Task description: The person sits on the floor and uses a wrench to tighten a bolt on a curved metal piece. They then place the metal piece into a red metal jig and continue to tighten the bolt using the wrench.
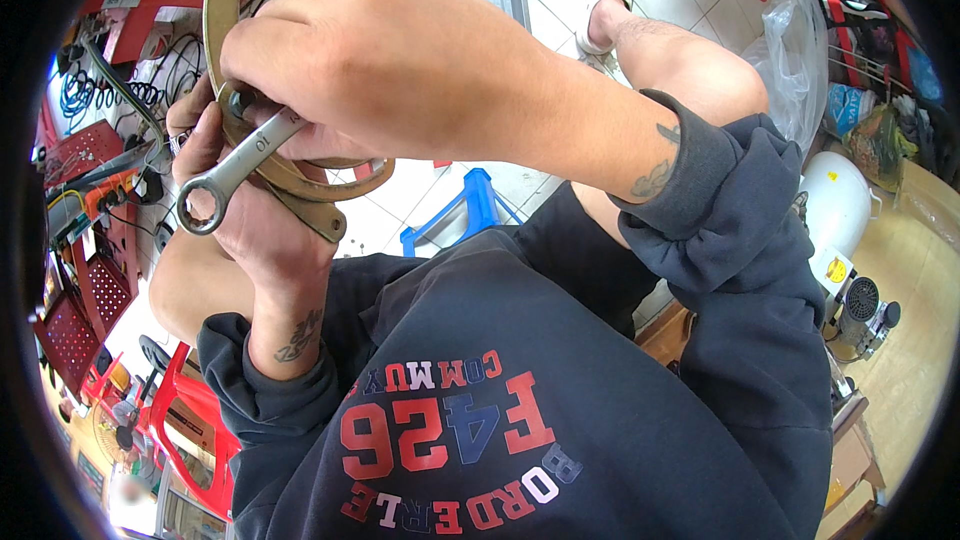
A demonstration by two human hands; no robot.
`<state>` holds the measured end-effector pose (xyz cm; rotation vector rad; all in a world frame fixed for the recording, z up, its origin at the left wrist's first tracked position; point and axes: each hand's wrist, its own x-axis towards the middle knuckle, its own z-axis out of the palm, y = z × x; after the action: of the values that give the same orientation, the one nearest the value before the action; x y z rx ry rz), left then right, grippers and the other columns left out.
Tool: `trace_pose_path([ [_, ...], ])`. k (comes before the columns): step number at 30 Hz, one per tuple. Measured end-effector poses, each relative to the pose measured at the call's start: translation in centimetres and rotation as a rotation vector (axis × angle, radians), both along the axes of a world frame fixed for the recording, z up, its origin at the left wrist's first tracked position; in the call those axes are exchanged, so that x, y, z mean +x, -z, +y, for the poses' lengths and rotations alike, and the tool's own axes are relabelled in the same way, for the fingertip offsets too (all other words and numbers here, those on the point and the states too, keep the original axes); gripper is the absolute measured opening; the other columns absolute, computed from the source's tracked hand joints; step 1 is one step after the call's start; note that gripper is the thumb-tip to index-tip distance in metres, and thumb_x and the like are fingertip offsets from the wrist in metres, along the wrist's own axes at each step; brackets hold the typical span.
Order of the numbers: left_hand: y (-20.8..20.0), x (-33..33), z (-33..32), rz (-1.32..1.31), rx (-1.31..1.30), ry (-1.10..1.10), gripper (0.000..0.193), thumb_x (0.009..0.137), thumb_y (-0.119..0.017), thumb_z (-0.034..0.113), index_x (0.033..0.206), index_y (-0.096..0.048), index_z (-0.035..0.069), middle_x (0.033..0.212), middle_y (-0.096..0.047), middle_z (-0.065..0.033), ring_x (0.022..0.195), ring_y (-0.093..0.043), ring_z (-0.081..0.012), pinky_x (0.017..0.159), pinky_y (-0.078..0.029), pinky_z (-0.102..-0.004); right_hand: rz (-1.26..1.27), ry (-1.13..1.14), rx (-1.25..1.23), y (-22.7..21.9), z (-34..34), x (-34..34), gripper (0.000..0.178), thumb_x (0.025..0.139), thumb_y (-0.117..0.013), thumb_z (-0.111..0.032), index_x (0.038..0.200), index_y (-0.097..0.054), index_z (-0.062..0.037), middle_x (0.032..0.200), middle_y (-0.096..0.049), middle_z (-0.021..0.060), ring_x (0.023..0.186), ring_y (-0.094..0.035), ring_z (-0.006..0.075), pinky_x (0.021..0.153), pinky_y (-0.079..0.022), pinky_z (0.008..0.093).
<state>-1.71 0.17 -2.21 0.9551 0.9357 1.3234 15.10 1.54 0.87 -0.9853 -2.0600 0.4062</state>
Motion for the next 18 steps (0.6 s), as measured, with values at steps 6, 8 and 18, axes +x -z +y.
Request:
trace_pose_path([
  [6,-0.5,0.0,0.3,-0.177,-0.016,0.098,0.032,0.102,-0.036,0.027,0.122,-0.050,0.007,0.115,-0.061,-0.0094,0.109,-0.062,-0.0208,0.093,-0.052,-0.0338,0.190,-0.003,0.017,-0.3,0.2,0.1,0.033,0.071,-0.079,-0.015,0.096,-0.060,-0.0067,0.078,-0.062,0.0074,0.071,-0.065,0.0283,0.061,-0.051,0.0364],
  [8,-1.1,-0.2,0.6,-0.310,-0.051,0.173,0.032,0.101,-0.037,0.028,0.121,-0.050,0.006,0.114,-0.061,-0.0107,0.106,-0.061,-0.0210,0.093,-0.051,-0.0340,0.192,-0.009,-0.085,-1.8,0.3,0.6,0.029,0.074,-0.077,-0.014,0.096,-0.060,-0.0063,0.078,-0.062,0.0074,0.068,-0.064,0.0265,0.059,-0.050,0.0346],
  [18,-2.4,-0.6,2.0,-0.656,-0.558,0.404,0.028,0.099,-0.042,0.027,0.106,-0.059,0.006,0.096,-0.062,-0.0143,0.083,-0.057,-0.0223,0.076,-0.046,-0.0349,0.124,-0.263,-0.370,-3.6,2.4,3.4,0.011,0.087,-0.072,-0.007,0.090,-0.065,0.0004,0.073,-0.068,0.0080,0.058,-0.065,0.0123,0.051,-0.048,0.0228],
])
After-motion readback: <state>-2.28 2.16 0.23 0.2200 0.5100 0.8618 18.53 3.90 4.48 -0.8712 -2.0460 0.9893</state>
